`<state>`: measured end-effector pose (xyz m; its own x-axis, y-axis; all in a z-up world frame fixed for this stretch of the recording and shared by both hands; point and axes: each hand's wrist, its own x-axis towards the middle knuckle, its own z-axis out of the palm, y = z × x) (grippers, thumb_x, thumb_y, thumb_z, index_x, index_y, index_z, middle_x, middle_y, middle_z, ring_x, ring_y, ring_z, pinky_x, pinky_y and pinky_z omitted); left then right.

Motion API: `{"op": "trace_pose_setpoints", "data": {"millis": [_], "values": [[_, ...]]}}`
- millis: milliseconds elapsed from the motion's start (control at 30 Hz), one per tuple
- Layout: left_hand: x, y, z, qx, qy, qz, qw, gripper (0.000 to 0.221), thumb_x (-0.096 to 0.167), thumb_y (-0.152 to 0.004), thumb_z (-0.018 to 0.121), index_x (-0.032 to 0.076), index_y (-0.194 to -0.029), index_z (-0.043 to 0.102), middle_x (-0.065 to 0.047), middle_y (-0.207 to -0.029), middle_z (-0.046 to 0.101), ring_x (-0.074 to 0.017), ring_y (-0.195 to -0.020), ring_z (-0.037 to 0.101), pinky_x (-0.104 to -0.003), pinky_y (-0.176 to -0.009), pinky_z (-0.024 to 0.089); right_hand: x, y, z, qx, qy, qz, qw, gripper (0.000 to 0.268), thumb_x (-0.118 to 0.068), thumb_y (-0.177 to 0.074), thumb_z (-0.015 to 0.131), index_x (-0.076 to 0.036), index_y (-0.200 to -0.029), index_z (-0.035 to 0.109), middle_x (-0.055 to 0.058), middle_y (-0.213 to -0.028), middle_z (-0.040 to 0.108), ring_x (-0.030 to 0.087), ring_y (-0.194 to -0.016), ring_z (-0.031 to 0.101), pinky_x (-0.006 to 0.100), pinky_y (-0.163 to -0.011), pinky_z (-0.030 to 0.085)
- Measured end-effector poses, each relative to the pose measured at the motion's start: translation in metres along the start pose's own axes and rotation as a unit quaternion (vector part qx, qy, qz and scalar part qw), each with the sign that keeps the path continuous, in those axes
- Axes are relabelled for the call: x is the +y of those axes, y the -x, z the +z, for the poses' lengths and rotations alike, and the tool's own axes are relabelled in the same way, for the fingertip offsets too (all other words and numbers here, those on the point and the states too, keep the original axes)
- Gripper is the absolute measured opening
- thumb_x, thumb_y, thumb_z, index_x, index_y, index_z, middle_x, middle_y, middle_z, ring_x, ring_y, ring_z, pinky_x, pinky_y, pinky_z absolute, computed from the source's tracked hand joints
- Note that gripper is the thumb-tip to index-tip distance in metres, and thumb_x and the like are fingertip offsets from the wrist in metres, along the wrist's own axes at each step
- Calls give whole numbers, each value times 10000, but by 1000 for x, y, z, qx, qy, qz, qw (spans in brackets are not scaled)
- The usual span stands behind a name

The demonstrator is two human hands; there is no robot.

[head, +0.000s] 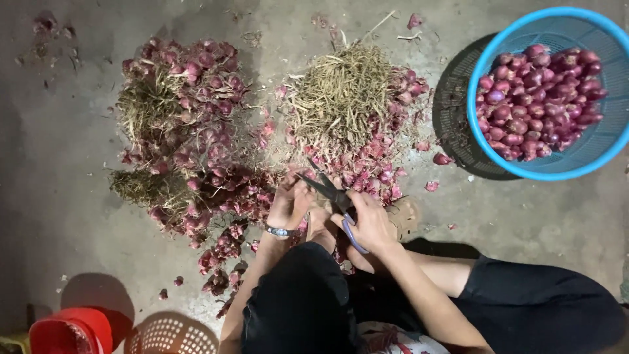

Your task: Trimming the roots and stems of shallots using scissors and collecting them in a basket.

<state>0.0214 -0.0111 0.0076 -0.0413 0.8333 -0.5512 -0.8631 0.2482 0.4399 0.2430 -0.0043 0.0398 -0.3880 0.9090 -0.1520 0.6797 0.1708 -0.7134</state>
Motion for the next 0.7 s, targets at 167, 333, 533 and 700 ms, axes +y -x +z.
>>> {"op": "trace_pose_setpoints", "data": {"millis": [167,333,533,700], "values": [[-3,10,26,38,-28,32,998,170,-59,-912,696,78,-1010,673,-61,-1045,734,-188,-906,710,-300,-853,613,-3,0,-10,-7,-27,6,1000,558,-582,-833,704,-199,-1226,606,165,-891,674,416,-862,705,506,-779,551],[1,14,32,45,-107,76,990,222,-57,-907,697,17,-1113,659,-87,-1036,702,-215,-901,705,-313,-822,649,1,1,-13,-54,-50,48,996,482,-548,-848,708,-201,-1169,618,185,-842,700,434,-829,711,528,-732,542],[-6,9,21,-56,-325,148,932,186,7,-905,742,21,-1084,695,-132,-1031,721,-230,-949,710,-352,-836,621,-1,-14,2,-26,-252,167,953,350,-328,-861,781,-182,-1129,608,158,-828,705,332,-786,706,441,-664,576],[-32,0,4,-118,-439,213,865,166,43,-811,863,12,-906,730,-114,-944,740,-181,-925,712,-319,-857,566,-4,-29,2,-8,-529,208,822,448,-76,-870,786,-80,-1216,501,132,-912,681,219,-701,737,332,-620,659]]}}
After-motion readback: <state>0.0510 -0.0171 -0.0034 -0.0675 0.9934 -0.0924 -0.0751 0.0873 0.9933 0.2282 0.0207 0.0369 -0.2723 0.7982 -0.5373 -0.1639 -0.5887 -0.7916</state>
